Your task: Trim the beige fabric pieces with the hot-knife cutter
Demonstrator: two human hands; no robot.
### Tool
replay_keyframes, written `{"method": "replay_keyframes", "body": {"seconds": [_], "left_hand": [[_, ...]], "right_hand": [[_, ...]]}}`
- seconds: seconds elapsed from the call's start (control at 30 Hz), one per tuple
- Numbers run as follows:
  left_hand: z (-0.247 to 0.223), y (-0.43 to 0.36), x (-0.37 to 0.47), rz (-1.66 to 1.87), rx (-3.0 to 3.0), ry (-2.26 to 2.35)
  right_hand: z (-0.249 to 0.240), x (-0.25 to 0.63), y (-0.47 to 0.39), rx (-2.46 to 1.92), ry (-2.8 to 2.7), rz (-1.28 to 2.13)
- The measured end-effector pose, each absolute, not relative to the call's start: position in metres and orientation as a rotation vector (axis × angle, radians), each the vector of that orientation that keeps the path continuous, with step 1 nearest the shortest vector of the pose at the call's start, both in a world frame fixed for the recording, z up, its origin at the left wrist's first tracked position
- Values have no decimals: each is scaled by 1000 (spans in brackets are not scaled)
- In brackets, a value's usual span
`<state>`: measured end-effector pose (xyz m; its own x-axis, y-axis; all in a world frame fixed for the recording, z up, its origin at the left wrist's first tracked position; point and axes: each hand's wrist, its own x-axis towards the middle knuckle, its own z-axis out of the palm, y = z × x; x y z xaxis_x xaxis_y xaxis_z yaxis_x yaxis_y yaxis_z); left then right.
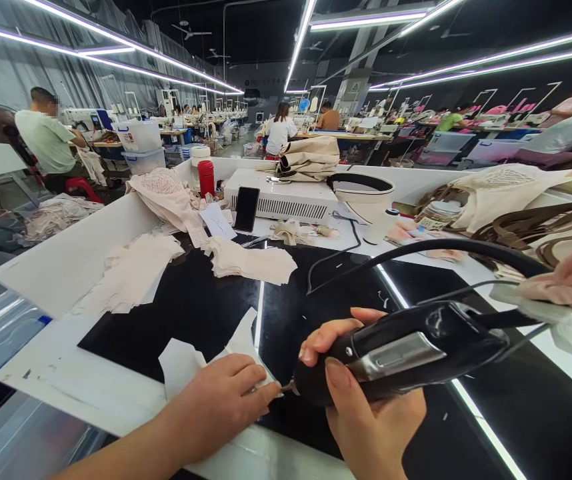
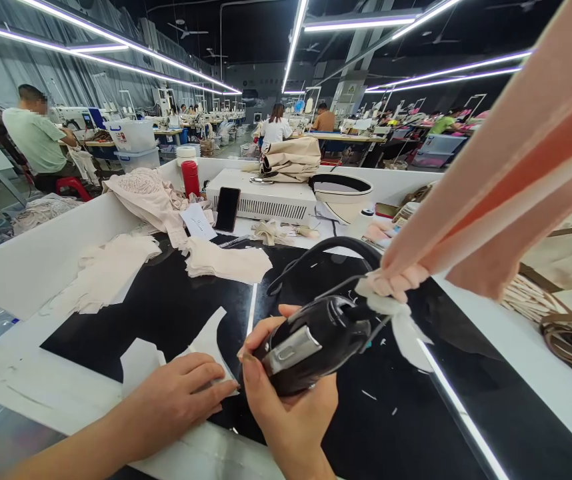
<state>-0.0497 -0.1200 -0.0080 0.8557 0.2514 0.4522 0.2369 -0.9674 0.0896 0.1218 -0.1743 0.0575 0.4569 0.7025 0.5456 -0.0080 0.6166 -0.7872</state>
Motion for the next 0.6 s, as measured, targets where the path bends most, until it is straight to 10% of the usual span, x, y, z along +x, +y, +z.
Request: {"method": "replay_keyframes", "body": {"seconds": [0.6], "left_hand": [[-12,-125,-55,728,2919,478]], "right_hand": [[60,122,-173,-835,-992,481]]}}
